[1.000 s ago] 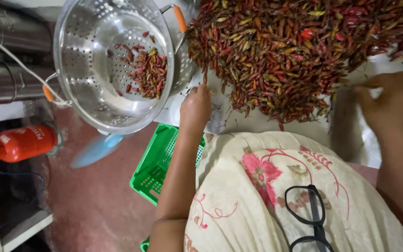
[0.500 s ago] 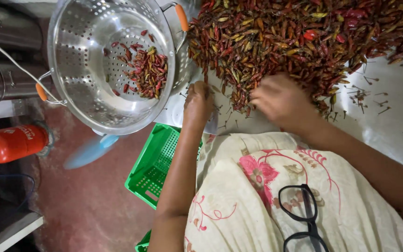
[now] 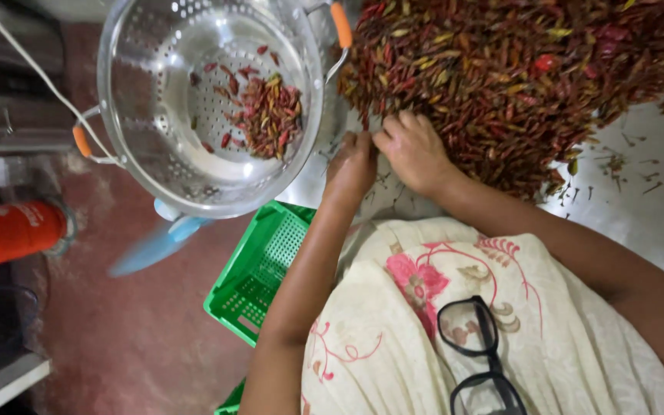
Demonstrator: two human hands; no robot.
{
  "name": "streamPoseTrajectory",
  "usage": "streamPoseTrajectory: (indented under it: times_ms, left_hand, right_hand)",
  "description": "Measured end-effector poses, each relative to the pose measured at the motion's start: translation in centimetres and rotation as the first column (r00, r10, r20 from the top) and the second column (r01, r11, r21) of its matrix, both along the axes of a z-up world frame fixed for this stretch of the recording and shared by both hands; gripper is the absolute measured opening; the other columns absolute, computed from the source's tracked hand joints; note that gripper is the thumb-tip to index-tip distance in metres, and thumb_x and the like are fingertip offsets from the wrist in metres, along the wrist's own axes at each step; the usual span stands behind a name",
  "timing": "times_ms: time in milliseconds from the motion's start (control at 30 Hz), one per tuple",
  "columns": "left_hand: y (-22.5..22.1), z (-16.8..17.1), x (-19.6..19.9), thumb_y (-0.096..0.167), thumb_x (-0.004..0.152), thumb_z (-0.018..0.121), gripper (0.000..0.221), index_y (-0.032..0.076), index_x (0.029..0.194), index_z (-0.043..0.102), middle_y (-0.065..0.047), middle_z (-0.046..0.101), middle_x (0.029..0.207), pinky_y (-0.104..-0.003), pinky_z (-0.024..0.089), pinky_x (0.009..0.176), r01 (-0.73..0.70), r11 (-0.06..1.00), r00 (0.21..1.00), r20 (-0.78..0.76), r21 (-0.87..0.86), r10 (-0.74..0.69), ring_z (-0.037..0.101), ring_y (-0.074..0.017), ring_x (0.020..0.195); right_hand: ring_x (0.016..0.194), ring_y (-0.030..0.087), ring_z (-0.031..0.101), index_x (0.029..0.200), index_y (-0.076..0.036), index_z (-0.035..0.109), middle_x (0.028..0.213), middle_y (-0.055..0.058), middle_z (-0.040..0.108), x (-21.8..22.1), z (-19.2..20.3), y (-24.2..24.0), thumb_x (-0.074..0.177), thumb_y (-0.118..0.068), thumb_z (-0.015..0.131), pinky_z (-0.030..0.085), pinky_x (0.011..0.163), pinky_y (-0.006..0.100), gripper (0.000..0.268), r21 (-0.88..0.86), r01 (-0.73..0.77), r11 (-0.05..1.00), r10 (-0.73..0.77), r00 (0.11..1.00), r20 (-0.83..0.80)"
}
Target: Picking dried red chilies from a pile and placing them into a metal colander
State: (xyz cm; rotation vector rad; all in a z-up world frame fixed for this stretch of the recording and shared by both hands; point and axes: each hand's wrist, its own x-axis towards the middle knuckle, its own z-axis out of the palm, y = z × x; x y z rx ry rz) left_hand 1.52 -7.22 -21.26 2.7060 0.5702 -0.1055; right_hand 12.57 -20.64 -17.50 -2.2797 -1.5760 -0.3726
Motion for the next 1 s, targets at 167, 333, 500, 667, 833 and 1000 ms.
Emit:
streamPoseTrajectory:
  times_ms: [167, 333, 500, 667, 833, 1000]
  left_hand:
    - [0.4, 1.4, 0.3, 0.031, 0.090, 0.068, 0.033, 0.020, 0.117, 0.051, -0.011, 0.055, 0.117, -0.061, 0.061, 0.070, 0.022, 0.995, 0.999, -0.028, -0.095, -0.025, 0.072, -0.0447, 0.088]
    - [0.1, -1.3, -0.2, 0.031, 0.092, 0.066, 0.023, 0.021, 0.110, 0.055, -0.011, 0.054, 0.113, -0.062, 0.060, 0.064, 0.039, 0.989, 0.999, 0.014, -0.140, -0.037, 0.071, -0.0475, 0.080]
    - [2.1, 2.9, -1.2, 0.022, 0.086, 0.066, 0.018, 0.013, 0.101, 0.062, -0.014, 0.063, 0.095, -0.047, 0.060, 0.072, -0.068, 0.835, 0.976, 0.136, -0.546, 0.168, 0.072, -0.0381, 0.085]
    - [0.7, 1.6, -1.5, 0.011, 0.089, 0.061, 0.024, 0.000, 0.111, 0.063, -0.017, 0.064, 0.096, -0.030, 0.055, 0.056, -0.127, -0.002, 0.852, -0.110, -0.992, 0.512, 0.063, -0.0206, 0.070]
    - [-0.3, 4.5, -1.0, 0.010, 0.091, 0.064, 0.032, -0.006, 0.117, 0.058, -0.015, 0.061, 0.097, -0.040, 0.065, 0.078, -0.023, -0.385, 0.862, -0.213, -0.923, 0.460, 0.069, -0.0240, 0.083]
    - [-0.4, 6.0, -1.3, 0.013, 0.099, 0.070, 0.024, -0.002, 0.117, 0.061, -0.010, 0.064, 0.098, -0.035, 0.068, 0.078, -0.008, -0.318, 0.887, -0.153, -0.948, 0.436, 0.074, -0.0208, 0.087]
  right_hand:
    - [0.098, 0.026, 0.054, 0.101, -0.019, 0.063, 0.098, 0.004, 0.055, 0.3, -0.6, 0.5, 0.097, -0.026, 0.057, 0.043, 0.076, 0.040, 0.010, -0.021, 0.034, 0.999, -0.033, 0.999, 0.005]
    - [0.095, 0.028, 0.054, 0.095, -0.013, 0.064, 0.098, 0.007, 0.056, 0.2, -0.3, 0.0, 0.096, -0.023, 0.056, 0.042, 0.074, 0.040, 0.013, -0.009, 0.009, 1.000, -0.010, 0.999, -0.041]
    - [0.081, 0.032, 0.055, 0.097, -0.012, 0.068, 0.086, 0.006, 0.056, 0.5, 1.5, -0.7, 0.082, -0.019, 0.063, 0.044, 0.070, 0.045, 0.018, -0.104, -0.071, 0.992, 0.028, 0.929, -0.369]
    - [0.080, 0.023, 0.061, 0.101, -0.014, 0.071, 0.083, 0.002, 0.065, 0.0, 5.6, -0.7, 0.091, -0.017, 0.075, 0.047, 0.068, 0.036, 0.011, 0.039, 0.065, 0.997, -0.001, 0.523, -0.852]
    - [0.083, 0.016, 0.058, 0.102, -0.007, 0.075, 0.088, 0.004, 0.070, -1.6, 7.3, -1.2, 0.091, -0.008, 0.076, 0.047, 0.077, 0.031, 0.011, 0.139, 0.236, 0.962, 0.104, 0.157, -0.982]
    - [0.082, 0.026, 0.057, 0.099, -0.006, 0.077, 0.086, 0.009, 0.059, -1.5, 9.7, -2.0, 0.091, -0.005, 0.079, 0.044, 0.075, 0.037, 0.008, 0.191, 0.173, 0.966, 0.078, 0.511, -0.856]
